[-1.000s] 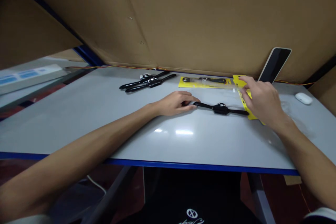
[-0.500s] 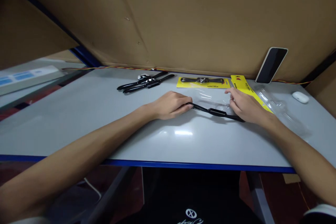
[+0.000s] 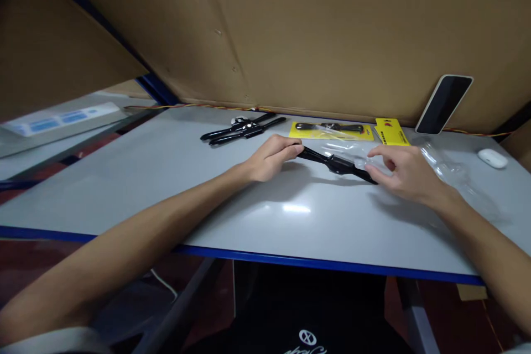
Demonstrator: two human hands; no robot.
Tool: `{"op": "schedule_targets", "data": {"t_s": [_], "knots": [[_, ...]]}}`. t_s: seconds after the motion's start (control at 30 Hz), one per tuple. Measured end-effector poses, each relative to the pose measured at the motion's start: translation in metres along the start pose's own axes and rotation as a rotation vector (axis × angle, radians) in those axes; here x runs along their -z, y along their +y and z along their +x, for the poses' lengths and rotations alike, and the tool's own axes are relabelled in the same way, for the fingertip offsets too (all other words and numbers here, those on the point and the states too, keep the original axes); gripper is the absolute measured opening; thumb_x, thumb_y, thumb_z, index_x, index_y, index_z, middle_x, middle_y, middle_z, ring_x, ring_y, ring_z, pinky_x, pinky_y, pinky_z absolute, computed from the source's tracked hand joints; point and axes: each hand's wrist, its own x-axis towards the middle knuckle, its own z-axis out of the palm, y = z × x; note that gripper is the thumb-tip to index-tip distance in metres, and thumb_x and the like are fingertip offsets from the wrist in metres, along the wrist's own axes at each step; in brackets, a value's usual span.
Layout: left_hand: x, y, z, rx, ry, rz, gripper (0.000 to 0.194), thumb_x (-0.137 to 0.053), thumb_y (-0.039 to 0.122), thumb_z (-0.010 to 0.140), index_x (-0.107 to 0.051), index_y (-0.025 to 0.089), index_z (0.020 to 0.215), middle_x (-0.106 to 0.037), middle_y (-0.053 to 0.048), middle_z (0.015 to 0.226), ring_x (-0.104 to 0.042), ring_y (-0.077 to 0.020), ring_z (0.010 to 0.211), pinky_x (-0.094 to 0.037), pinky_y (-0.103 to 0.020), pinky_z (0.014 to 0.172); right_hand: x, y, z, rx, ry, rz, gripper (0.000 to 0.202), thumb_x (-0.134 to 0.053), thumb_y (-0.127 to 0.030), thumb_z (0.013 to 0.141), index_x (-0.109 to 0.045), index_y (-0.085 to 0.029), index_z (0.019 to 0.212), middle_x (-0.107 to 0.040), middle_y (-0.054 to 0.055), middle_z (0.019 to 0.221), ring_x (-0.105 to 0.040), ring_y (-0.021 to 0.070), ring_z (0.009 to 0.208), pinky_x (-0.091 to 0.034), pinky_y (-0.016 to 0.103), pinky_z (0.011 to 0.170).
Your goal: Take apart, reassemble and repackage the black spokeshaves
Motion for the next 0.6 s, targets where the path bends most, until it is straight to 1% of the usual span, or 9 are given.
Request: {"op": "schedule_targets", "data": {"t_s": [0.07, 0.1, 0.13, 0.2, 0.3, 0.37, 0.43, 0.5, 0.6], "knots": [[-0.003, 0.000, -0.001, 0.055, 0.026, -0.100, 0.039, -0.039, 0.044, 0.095, -0.034, 0.021, 0.064, -0.036, 0.003, 0.060, -0.033, -0.0123, 0.057, -0.026, -0.029, 0.057, -0.004, 0.001, 0.001, 0.083, -0.028, -0.023, 0.025, -0.062, -0.047, 0.093, -0.069, -0.024, 0.101, -0.068, 0.006, 0.089, -0.064, 0.0229, 0.078, -0.047, 0.037, 0.071], [-0.005, -0.001, -0.001, 0.080, 0.038, -0.148, 0.039, -0.040, 0.046, 0.094, -0.035, 0.021, 0.063, -0.035, 0.003, 0.060, -0.032, -0.0122, 0.057, -0.026, -0.029, 0.056, -0.005, 0.001, 0.001, 0.106, -0.042, -0.029, 0.024, -0.063, -0.046, 0.093, -0.067, -0.023, 0.101, -0.069, 0.009, 0.100, -0.066, 0.0255, 0.088, -0.049, 0.039, 0.076], [-0.007, -0.001, -0.001, 0.101, 0.048, -0.191, 0.040, -0.040, 0.047, 0.093, -0.035, 0.021, 0.063, -0.035, 0.003, 0.060, -0.032, -0.0122, 0.057, -0.026, -0.029, 0.056, -0.007, 0.001, 0.001, 0.105, -0.055, -0.029, 0.023, -0.064, -0.045, 0.092, -0.066, -0.023, 0.101, -0.070, 0.010, 0.105, -0.066, 0.0270, 0.094, -0.049, 0.040, 0.078], [-0.012, -0.002, -0.001, 0.133, 0.058, -0.258, 0.040, -0.042, 0.048, 0.092, -0.037, 0.021, 0.063, -0.037, 0.003, 0.059, -0.032, -0.0121, 0.057, -0.026, -0.029, 0.056, -0.008, 0.001, 0.001, 0.051, -0.091, -0.005, 0.027, -0.067, -0.048, 0.090, -0.062, -0.024, 0.102, -0.071, 0.009, 0.101, -0.066, 0.0267, 0.090, -0.049, 0.040, 0.076], [-0.018, -0.004, 0.000, 0.161, 0.082, -0.326, 0.040, -0.045, 0.049, 0.091, -0.039, 0.021, 0.062, -0.038, 0.002, 0.058, -0.033, -0.0122, 0.056, -0.027, -0.029, 0.055, -0.009, -0.002, -0.001, -0.027, -0.194, 0.084, 0.040, -0.070, -0.055, 0.086, -0.060, -0.024, 0.109, -0.073, 0.007, 0.098, -0.068, 0.0253, 0.084, -0.050, 0.038, 0.071], [-0.020, -0.004, 0.002, 0.164, 0.118, -0.359, 0.041, -0.045, 0.050, 0.091, -0.041, 0.021, 0.062, -0.040, 0.002, 0.058, -0.035, -0.0127, 0.056, -0.029, -0.029, 0.056, -0.010, -0.005, -0.002, -0.035, -0.242, 0.097, 0.036, -0.065, -0.054, 0.091, -0.062, -0.025, 0.113, -0.075, 0.007, 0.102, -0.069, 0.0256, 0.086, -0.050, 0.038, 0.072], [-0.021, -0.004, 0.004, 0.151, 0.154, -0.377, 0.044, -0.045, 0.053, 0.093, -0.042, 0.021, 0.062, -0.043, 0.001, 0.059, -0.039, -0.0134, 0.059, -0.032, -0.029, 0.058, -0.011, -0.009, -0.001, -0.038, -0.213, 0.075, 0.027, -0.055, -0.047, 0.098, -0.065, -0.025, 0.111, -0.075, 0.007, 0.101, -0.069, 0.0257, 0.086, -0.049, 0.038, 0.072], [-0.020, -0.003, 0.007, 0.132, 0.169, -0.381, 0.047, -0.044, 0.055, 0.095, -0.043, 0.021, 0.064, -0.044, 0.000, 0.060, -0.041, -0.0138, 0.060, -0.035, -0.028, 0.060, -0.010, -0.011, 0.000, -0.043, -0.131, 0.056, 0.026, -0.047, -0.041, 0.102, -0.066, -0.025, 0.109, -0.075, 0.007, 0.101, -0.069, 0.0258, 0.087, -0.049, 0.039, 0.074], [-0.017, -0.005, 0.009, 0.141, 0.132, -0.389, 0.048, -0.037, 0.060, 0.098, -0.048, 0.020, 0.072, -0.037, 0.003, 0.053, -0.036, -0.0133, 0.054, -0.032, -0.028, 0.056, -0.005, -0.011, 0.003, -0.073, -0.034, 0.003, 0.029, -0.043, -0.043, 0.104, -0.064, -0.023, 0.109, -0.074, 0.009, 0.101, -0.069, 0.0267, 0.089, -0.047, 0.038, 0.074]]}}
